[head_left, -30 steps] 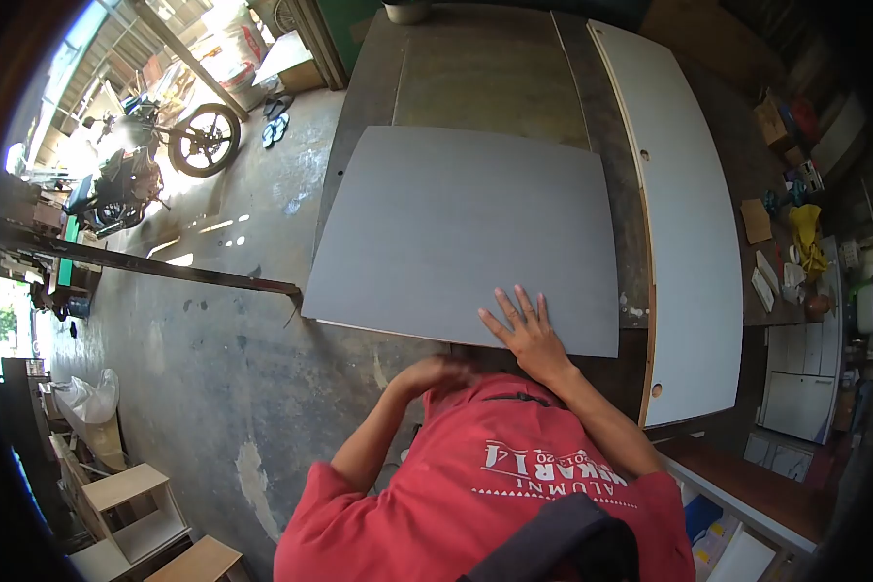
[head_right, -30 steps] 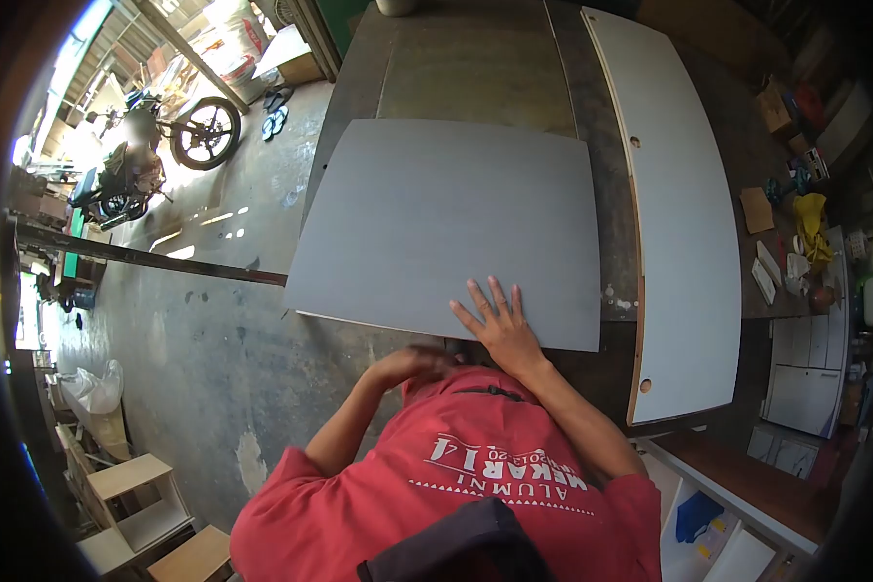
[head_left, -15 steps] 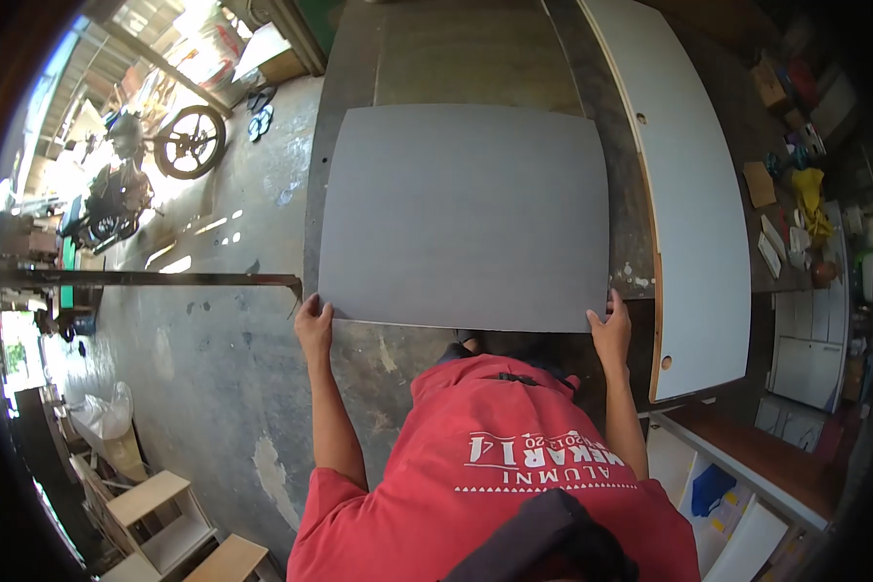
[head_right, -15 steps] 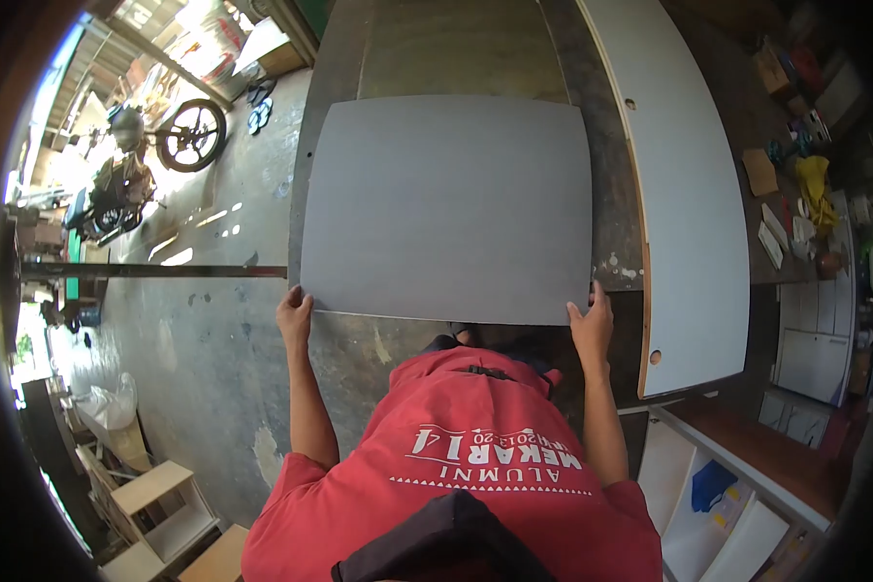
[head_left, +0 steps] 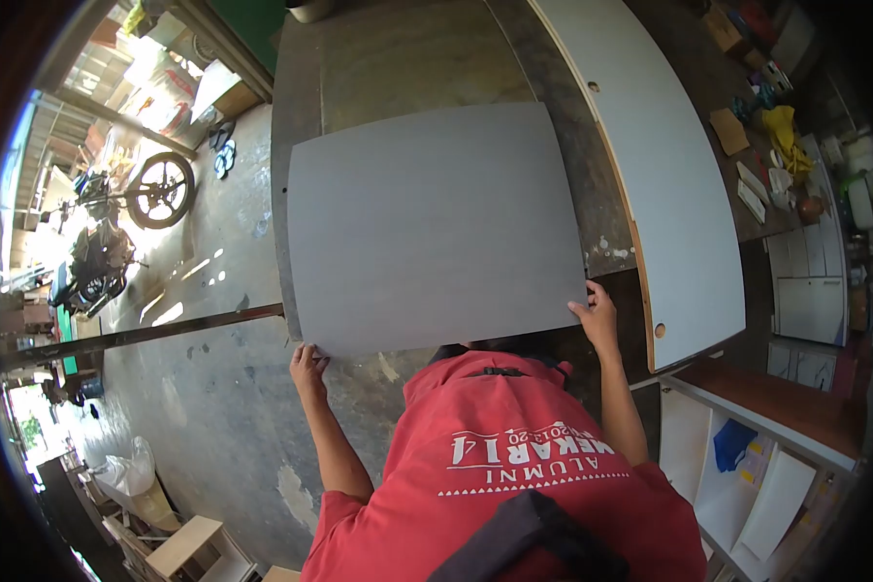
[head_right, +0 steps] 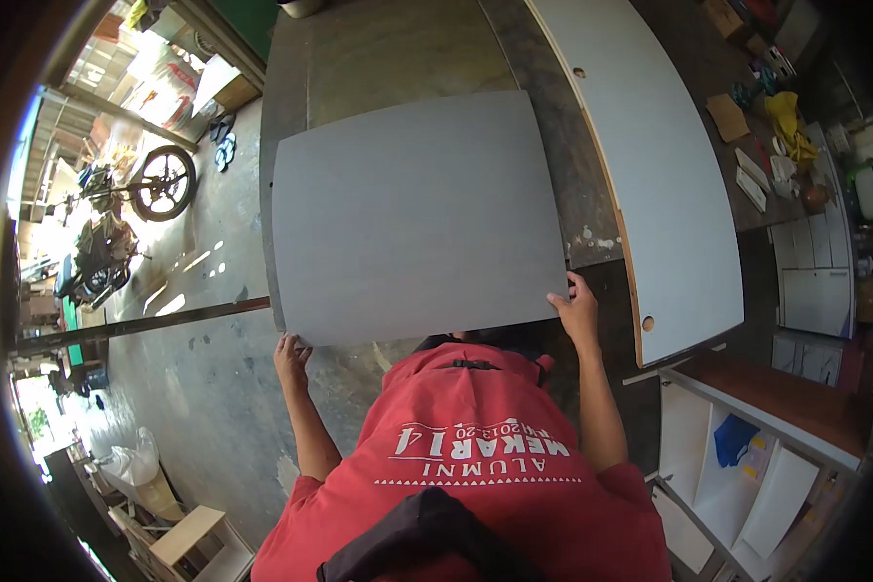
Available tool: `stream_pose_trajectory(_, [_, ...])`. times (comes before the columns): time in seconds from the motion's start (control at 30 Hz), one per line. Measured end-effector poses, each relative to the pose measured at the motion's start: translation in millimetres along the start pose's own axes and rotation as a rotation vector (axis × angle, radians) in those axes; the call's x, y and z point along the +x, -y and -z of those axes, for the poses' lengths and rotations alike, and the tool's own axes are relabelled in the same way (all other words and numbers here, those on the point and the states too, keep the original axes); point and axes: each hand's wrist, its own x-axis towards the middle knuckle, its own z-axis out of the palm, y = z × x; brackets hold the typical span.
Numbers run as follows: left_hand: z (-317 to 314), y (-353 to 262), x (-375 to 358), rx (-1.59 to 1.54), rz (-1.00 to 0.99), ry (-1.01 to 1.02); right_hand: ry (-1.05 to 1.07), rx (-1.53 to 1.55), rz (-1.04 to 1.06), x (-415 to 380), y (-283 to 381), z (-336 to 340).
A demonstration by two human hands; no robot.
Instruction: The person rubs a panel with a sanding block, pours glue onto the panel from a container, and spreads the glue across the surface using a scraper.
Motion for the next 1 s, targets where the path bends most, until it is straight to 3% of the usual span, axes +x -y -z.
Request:
stream_pose_trajectory(0.07, [3, 0, 16, 0.107, -0.025, -0.056, 0.032, 0.103, -0.027, 10, -10, -4])
stream_pose_trajectory(0.13, [4, -7, 33, 0.299, -0.321, -0.033, 0.043, 0.223, -0.073, 21, -16, -7])
stream_pose_trajectory(0.27, [-6, -35, 45, 0.383, -0.244, 0.187, 0.075, 0.284, -0.194, 28, -21, -7])
stream_pose_trajectory(0.4, [1, -31, 47, 0.333, -0.176, 0.225, 0.128, 0.354, -0.218, 33, -19, -3])
stream_pose_trajectory(0.5, [-10, -39, 28, 0.255, -0.106, 0.176, 0.155, 0.427, -0.25, 30, -20, -6])
stream_pose_trajectory(0.7, [5, -29, 56, 0.362, -0.132, 0.211, 0.097, 0.431, -0.209, 24, -5, -9])
stream_pose_trajectory(1.0, [-15, -55, 25, 0.45, -0.155, 0.135, 0.137, 0.303, -0.138, 31, -7, -2])
